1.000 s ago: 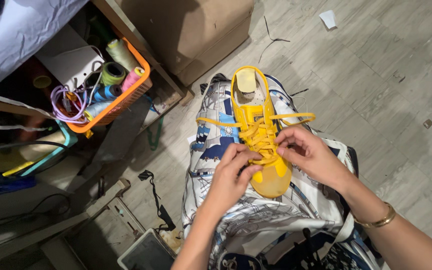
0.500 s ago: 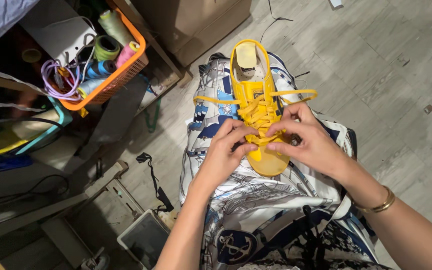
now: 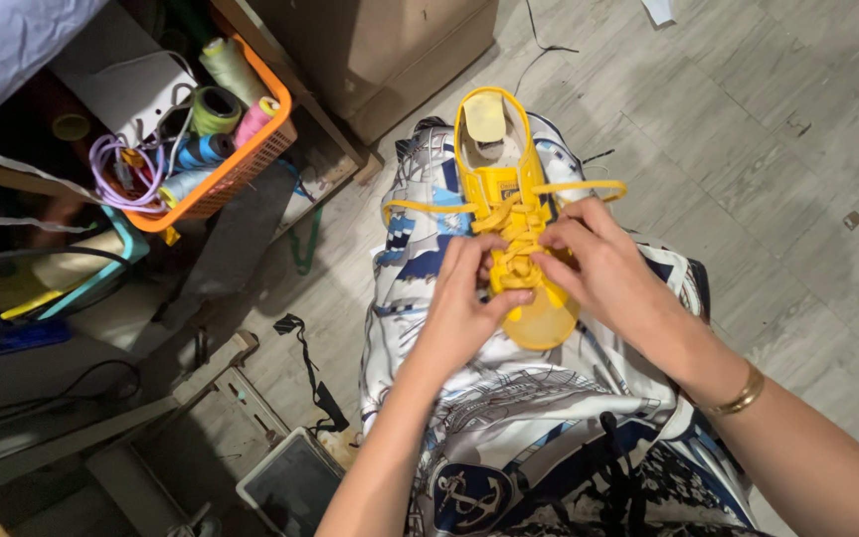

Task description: The person laces a yellow sneaker by threading the yellow laces through the eyelets and tying a knot. The shoe is held on the lap throughout the process.

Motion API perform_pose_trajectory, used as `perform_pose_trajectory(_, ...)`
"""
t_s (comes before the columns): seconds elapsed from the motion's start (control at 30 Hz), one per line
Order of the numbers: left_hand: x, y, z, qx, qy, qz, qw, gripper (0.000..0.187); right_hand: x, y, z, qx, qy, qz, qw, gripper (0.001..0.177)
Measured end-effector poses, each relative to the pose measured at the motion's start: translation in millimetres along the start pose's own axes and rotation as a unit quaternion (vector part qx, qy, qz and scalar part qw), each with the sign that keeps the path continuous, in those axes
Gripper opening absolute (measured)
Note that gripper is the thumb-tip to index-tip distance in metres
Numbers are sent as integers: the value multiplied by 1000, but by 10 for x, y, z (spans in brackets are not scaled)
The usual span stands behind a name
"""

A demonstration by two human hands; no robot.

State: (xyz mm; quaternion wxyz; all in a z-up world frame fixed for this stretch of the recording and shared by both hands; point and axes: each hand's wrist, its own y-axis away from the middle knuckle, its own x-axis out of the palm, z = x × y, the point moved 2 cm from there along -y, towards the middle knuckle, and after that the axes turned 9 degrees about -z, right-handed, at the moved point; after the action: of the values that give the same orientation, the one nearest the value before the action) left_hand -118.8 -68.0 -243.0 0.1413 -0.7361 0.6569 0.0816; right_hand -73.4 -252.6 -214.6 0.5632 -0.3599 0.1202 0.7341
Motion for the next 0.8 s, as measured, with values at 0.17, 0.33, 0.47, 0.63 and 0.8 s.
perform_pose_trajectory(0.17, 33, -155, 42, -16, 4, 0, 1000, 67, 68, -206, -111, -64, 23, 1, 998, 14)
perform_pose_trajectory(0.33, -95, -118, -37, 121, -82, -20, 989, 75, 104, -155, -468, 99, -125, 57, 985, 14)
perform_pose_trajectory(0.47, -39, -30, -32, 7, -7, 25, 1000, 78, 214, -8, -579, 175, -310, 66, 932, 14)
perform_pose_trajectory(0.63, -73, 1, 42, -2, 44, 51, 998, 74, 143, -85, -425, 155, -160, 100, 970, 14)
perform_pose_trajectory(0.8, -68, 35, 117, 15, 29, 37, 999, 75, -125, -346, -159, -22, -33, 111, 993, 19)
